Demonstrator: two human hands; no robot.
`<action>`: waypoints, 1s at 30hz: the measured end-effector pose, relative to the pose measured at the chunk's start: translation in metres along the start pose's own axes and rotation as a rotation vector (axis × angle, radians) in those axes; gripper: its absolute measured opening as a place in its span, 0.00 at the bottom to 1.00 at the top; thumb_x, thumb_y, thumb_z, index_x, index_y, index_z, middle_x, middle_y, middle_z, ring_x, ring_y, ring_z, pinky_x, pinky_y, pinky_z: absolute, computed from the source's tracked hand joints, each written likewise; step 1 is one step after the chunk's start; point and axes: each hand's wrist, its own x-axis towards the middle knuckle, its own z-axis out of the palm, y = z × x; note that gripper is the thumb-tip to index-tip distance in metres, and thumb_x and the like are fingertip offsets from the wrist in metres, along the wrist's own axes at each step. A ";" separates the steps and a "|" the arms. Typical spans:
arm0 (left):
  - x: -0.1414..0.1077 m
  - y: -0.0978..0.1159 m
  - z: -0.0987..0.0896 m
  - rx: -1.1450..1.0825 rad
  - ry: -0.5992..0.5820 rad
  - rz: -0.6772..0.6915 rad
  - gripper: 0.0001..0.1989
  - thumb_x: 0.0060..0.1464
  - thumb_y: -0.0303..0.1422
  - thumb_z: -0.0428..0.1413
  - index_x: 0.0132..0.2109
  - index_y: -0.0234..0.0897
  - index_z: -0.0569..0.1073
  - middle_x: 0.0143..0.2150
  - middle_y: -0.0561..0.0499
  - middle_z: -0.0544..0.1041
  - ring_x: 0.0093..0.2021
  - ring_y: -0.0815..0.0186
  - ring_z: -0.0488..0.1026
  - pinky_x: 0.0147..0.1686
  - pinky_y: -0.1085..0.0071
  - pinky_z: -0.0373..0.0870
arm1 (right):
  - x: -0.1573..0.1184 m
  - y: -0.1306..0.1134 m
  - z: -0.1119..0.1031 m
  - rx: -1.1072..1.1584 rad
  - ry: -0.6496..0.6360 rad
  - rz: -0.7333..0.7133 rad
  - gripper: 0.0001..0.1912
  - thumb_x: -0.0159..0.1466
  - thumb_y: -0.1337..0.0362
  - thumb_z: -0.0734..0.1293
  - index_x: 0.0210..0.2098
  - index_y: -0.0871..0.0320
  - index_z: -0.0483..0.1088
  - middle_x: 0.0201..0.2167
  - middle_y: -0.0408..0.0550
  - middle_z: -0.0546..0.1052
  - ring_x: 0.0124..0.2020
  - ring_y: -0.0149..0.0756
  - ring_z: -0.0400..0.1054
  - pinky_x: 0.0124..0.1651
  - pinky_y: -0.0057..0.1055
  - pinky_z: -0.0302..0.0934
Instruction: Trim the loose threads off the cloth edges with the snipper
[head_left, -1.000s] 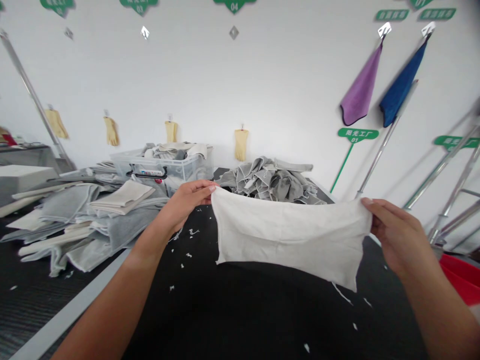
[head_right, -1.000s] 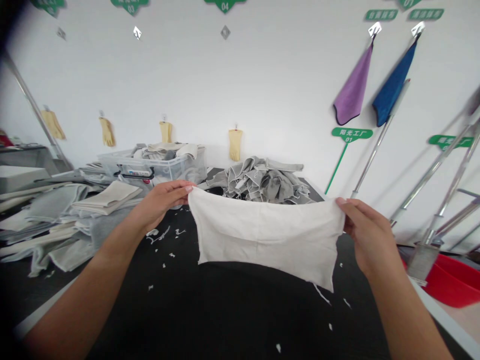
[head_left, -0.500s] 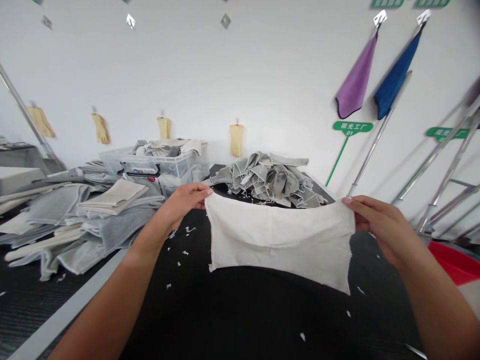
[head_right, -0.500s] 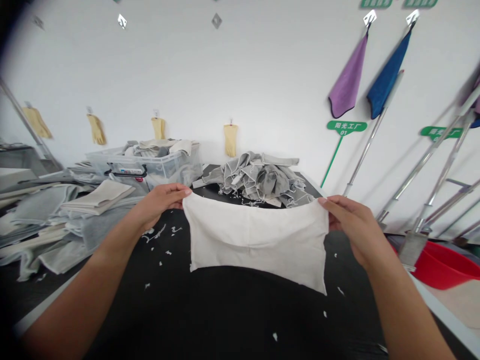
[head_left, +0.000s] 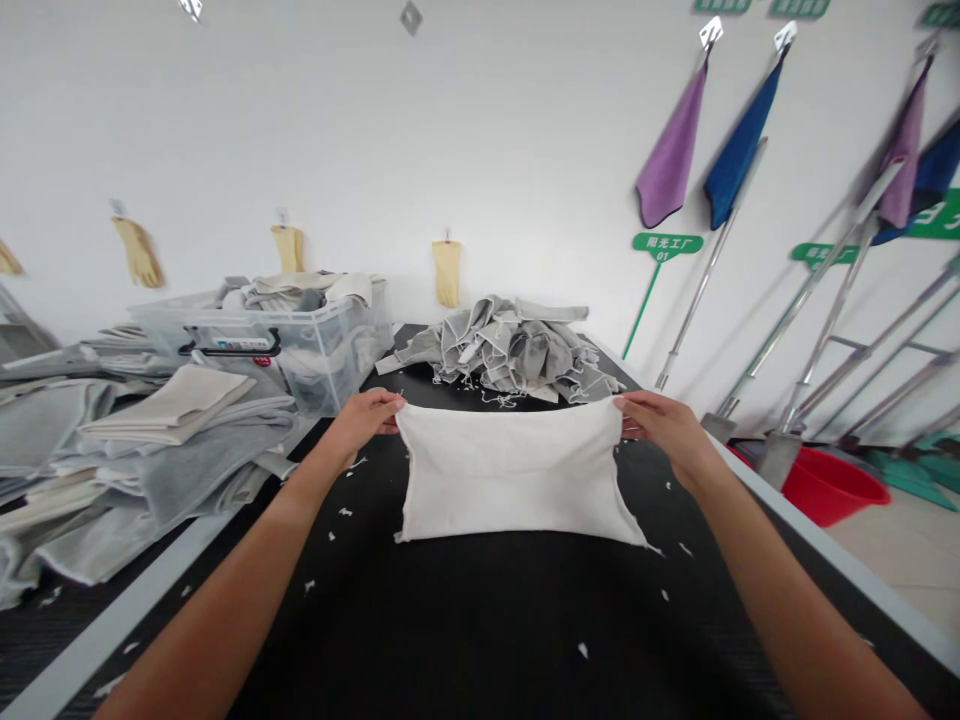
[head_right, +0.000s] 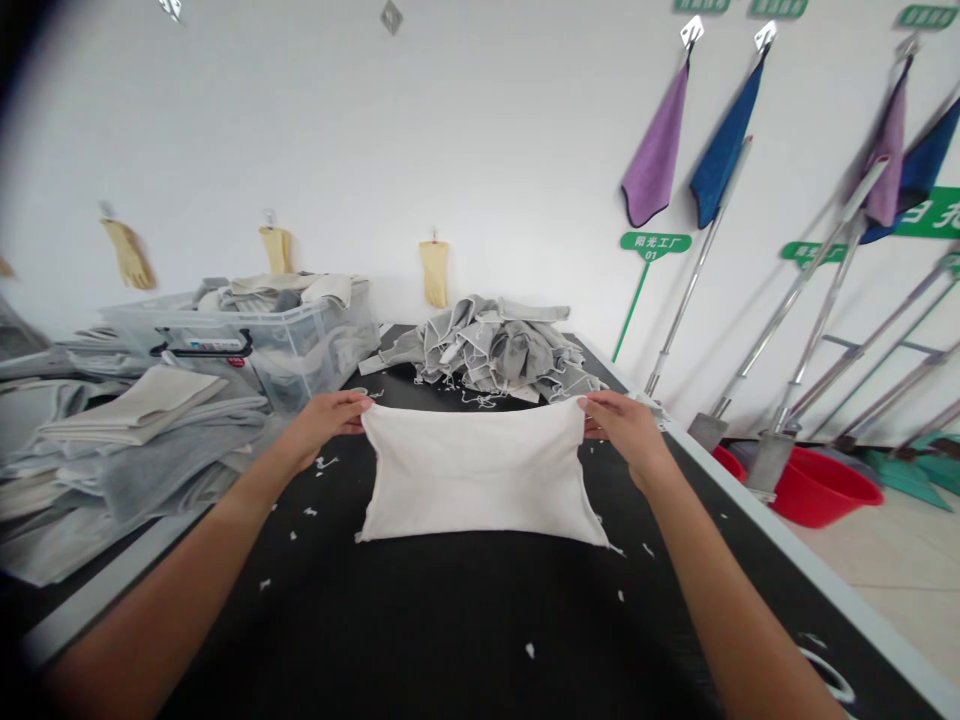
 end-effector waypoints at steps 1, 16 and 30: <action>0.003 -0.008 0.003 0.003 0.000 0.003 0.24 0.42 0.47 0.70 0.40 0.32 0.79 0.37 0.45 0.82 0.36 0.62 0.80 0.41 0.63 0.81 | 0.004 0.009 0.002 -0.004 0.012 -0.008 0.19 0.52 0.51 0.79 0.37 0.55 0.79 0.30 0.45 0.81 0.31 0.38 0.76 0.35 0.34 0.75; 0.028 -0.060 0.007 0.190 -0.073 0.102 0.20 0.50 0.44 0.64 0.44 0.34 0.81 0.39 0.45 0.82 0.38 0.60 0.79 0.40 0.64 0.79 | 0.022 0.072 0.013 -0.075 -0.053 0.048 0.20 0.55 0.49 0.78 0.39 0.56 0.77 0.30 0.45 0.80 0.27 0.36 0.75 0.29 0.30 0.72; -0.009 0.020 -0.015 0.448 -0.343 0.259 0.17 0.51 0.47 0.63 0.41 0.39 0.83 0.40 0.47 0.82 0.42 0.59 0.77 0.43 0.69 0.73 | 0.005 0.018 -0.038 -0.301 -0.447 0.120 0.25 0.54 0.48 0.80 0.42 0.59 0.79 0.38 0.52 0.83 0.39 0.42 0.79 0.38 0.32 0.75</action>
